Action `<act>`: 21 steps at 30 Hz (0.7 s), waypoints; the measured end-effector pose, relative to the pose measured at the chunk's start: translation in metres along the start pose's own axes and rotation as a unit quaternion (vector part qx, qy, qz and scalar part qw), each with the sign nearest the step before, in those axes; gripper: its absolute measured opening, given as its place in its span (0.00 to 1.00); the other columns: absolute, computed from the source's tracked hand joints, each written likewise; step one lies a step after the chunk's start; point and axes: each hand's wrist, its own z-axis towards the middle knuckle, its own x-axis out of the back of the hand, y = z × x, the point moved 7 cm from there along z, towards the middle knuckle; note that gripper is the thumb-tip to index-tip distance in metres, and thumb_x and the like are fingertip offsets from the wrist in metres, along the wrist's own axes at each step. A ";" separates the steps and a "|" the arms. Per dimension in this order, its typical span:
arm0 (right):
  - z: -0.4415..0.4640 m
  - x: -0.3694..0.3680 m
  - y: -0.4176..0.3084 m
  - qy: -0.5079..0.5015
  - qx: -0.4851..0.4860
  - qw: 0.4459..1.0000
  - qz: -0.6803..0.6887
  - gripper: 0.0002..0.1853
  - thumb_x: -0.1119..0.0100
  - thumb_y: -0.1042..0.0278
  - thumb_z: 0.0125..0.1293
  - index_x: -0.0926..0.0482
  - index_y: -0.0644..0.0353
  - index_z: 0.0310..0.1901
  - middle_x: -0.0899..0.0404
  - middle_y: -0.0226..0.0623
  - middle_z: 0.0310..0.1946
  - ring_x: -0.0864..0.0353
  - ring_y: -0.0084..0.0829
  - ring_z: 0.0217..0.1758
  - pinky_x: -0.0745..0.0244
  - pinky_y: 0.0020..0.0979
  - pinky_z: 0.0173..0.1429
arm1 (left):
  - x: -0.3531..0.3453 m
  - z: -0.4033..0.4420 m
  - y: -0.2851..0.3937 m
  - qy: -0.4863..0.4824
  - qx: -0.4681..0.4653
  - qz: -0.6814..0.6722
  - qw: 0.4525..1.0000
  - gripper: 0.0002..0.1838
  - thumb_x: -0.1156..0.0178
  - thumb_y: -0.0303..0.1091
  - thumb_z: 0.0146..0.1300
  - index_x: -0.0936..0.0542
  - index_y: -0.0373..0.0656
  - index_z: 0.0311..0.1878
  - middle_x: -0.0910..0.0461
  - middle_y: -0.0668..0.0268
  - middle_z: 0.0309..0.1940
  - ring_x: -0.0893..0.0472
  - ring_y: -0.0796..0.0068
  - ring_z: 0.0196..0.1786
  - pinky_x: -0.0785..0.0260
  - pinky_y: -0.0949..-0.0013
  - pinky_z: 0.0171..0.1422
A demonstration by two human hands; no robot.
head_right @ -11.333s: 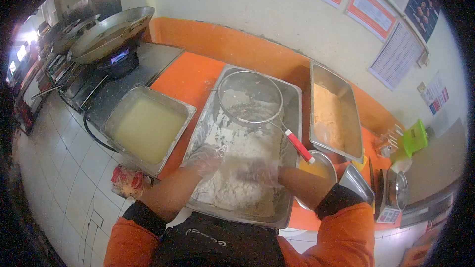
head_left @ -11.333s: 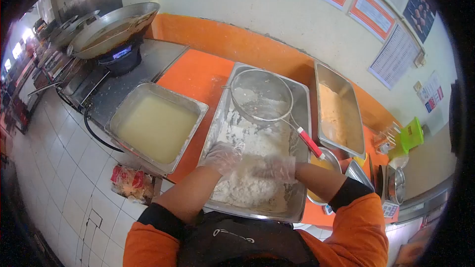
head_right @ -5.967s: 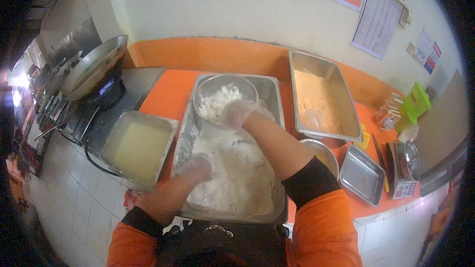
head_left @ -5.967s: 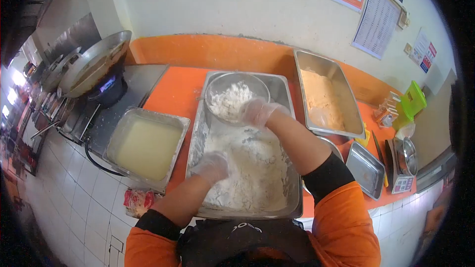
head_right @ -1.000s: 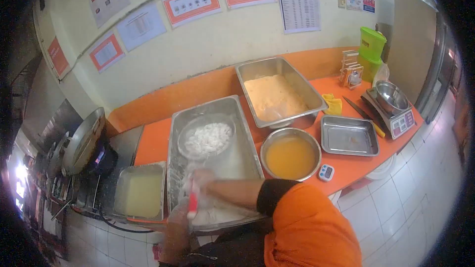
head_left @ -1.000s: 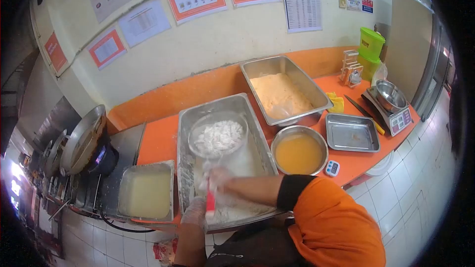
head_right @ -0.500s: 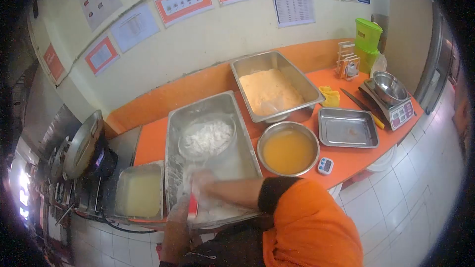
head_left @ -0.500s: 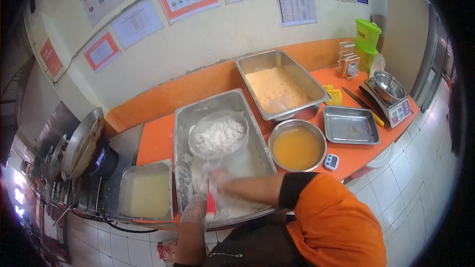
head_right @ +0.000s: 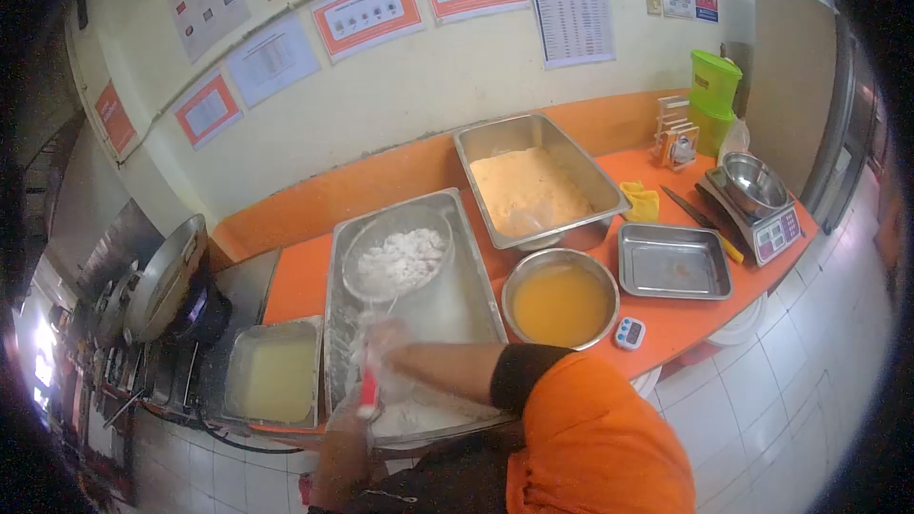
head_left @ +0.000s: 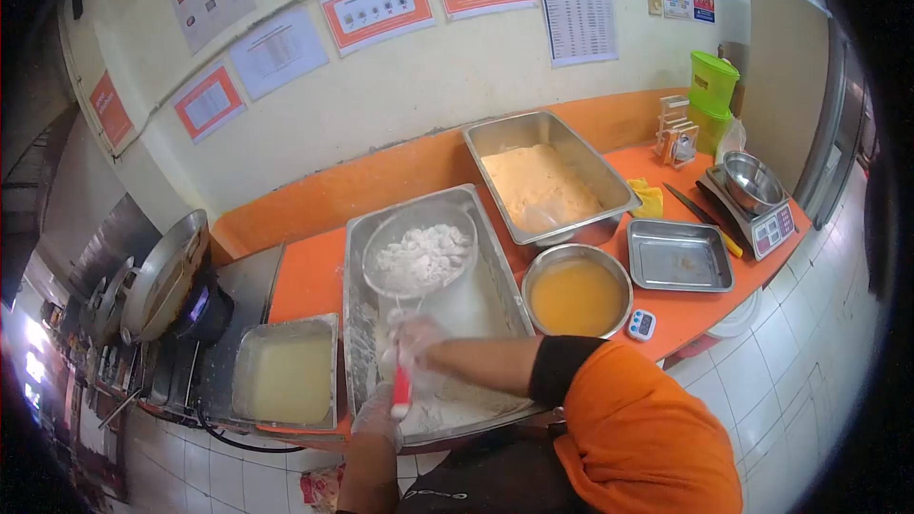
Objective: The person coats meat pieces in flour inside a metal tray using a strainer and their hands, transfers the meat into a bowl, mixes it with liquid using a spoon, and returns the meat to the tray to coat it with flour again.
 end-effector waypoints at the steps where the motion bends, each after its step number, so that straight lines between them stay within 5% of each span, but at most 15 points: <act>1: -0.007 -0.006 -0.005 0.012 -0.028 1.000 0.003 0.06 0.55 0.68 0.58 0.29 0.58 0.30 0.28 0.37 0.23 0.25 0.32 0.30 0.28 0.33 0.35 | 0.006 0.001 0.002 0.007 0.003 -0.007 1.000 0.18 0.52 0.44 0.54 0.25 0.45 0.44 0.28 0.49 0.46 0.29 0.53 0.51 0.38 0.58 0.56; 5: -0.075 -0.030 -0.016 0.073 -0.146 0.986 0.022 0.09 0.55 0.67 0.58 0.29 0.57 0.24 0.29 0.34 0.21 0.27 0.30 0.25 0.30 0.32 0.32 | 0.022 0.008 0.012 0.013 0.000 -0.017 1.000 0.18 0.51 0.43 0.54 0.25 0.45 0.44 0.28 0.49 0.46 0.29 0.53 0.50 0.38 0.58 0.55; 9: -0.008 -0.005 0.035 -0.111 0.076 0.983 -0.129 0.07 0.54 0.68 0.56 0.27 0.58 0.26 0.28 0.39 0.22 0.27 0.31 0.25 0.30 0.35 0.31 | 0.020 0.005 0.014 0.005 -0.016 -0.002 1.000 0.18 0.51 0.43 0.53 0.24 0.45 0.44 0.28 0.49 0.46 0.28 0.53 0.50 0.37 0.57 0.55; 11: 0.007 -0.004 0.048 -0.207 0.042 0.975 -0.068 0.06 0.54 0.69 0.56 0.26 0.58 0.27 0.28 0.41 0.23 0.26 0.31 0.25 0.30 0.37 0.30 | 0.008 0.001 0.009 -0.007 -0.032 0.015 0.999 0.17 0.51 0.42 0.53 0.24 0.45 0.43 0.28 0.49 0.46 0.28 0.53 0.50 0.37 0.57 0.54; 12: 0.047 0.027 0.047 -0.101 0.081 0.930 -0.343 0.07 0.54 0.69 0.56 0.26 0.58 0.26 0.27 0.41 0.24 0.27 0.31 0.27 0.30 0.35 0.32 | -0.001 -0.004 0.006 -0.021 -0.038 0.030 0.999 0.17 0.51 0.42 0.53 0.24 0.45 0.43 0.28 0.50 0.46 0.28 0.53 0.50 0.37 0.57 0.54; 15: 0.005 0.001 -0.003 -0.024 0.090 0.908 -0.408 0.07 0.54 0.69 0.56 0.27 0.58 0.27 0.27 0.39 0.27 0.26 0.29 0.29 0.30 0.33 0.33 | -0.012 -0.010 -0.004 -0.033 -0.044 0.044 0.998 0.17 0.51 0.42 0.52 0.24 0.45 0.43 0.28 0.50 0.45 0.28 0.53 0.50 0.37 0.57 0.54; 17: 0.004 0.000 0.017 -0.144 0.202 0.918 -0.309 0.06 0.56 0.70 0.58 0.27 0.58 0.28 0.27 0.38 0.26 0.26 0.30 0.27 0.29 0.32 0.31 | -0.009 -0.010 -0.005 -0.033 -0.047 0.042 0.997 0.17 0.50 0.41 0.52 0.24 0.45 0.43 0.28 0.50 0.45 0.28 0.53 0.50 0.36 0.57 0.54; 20: -0.005 -0.001 -0.001 -0.035 0.083 0.979 -0.183 0.07 0.57 0.71 0.59 0.27 0.58 0.32 0.27 0.38 0.27 0.26 0.30 0.28 0.28 0.31 0.34 | -0.013 -0.009 -0.006 -0.034 -0.053 0.048 0.997 0.17 0.50 0.41 0.52 0.24 0.45 0.42 0.28 0.50 0.45 0.28 0.53 0.49 0.36 0.57 0.53; 21: 0.002 -0.001 0.006 -0.074 0.108 0.963 -0.235 0.07 0.57 0.70 0.59 0.27 0.57 0.31 0.27 0.37 0.25 0.25 0.29 0.28 0.28 0.31 0.34 | -0.012 -0.009 -0.006 -0.031 -0.053 0.046 0.997 0.17 0.50 0.41 0.52 0.24 0.45 0.42 0.28 0.50 0.45 0.28 0.53 0.49 0.36 0.57 0.53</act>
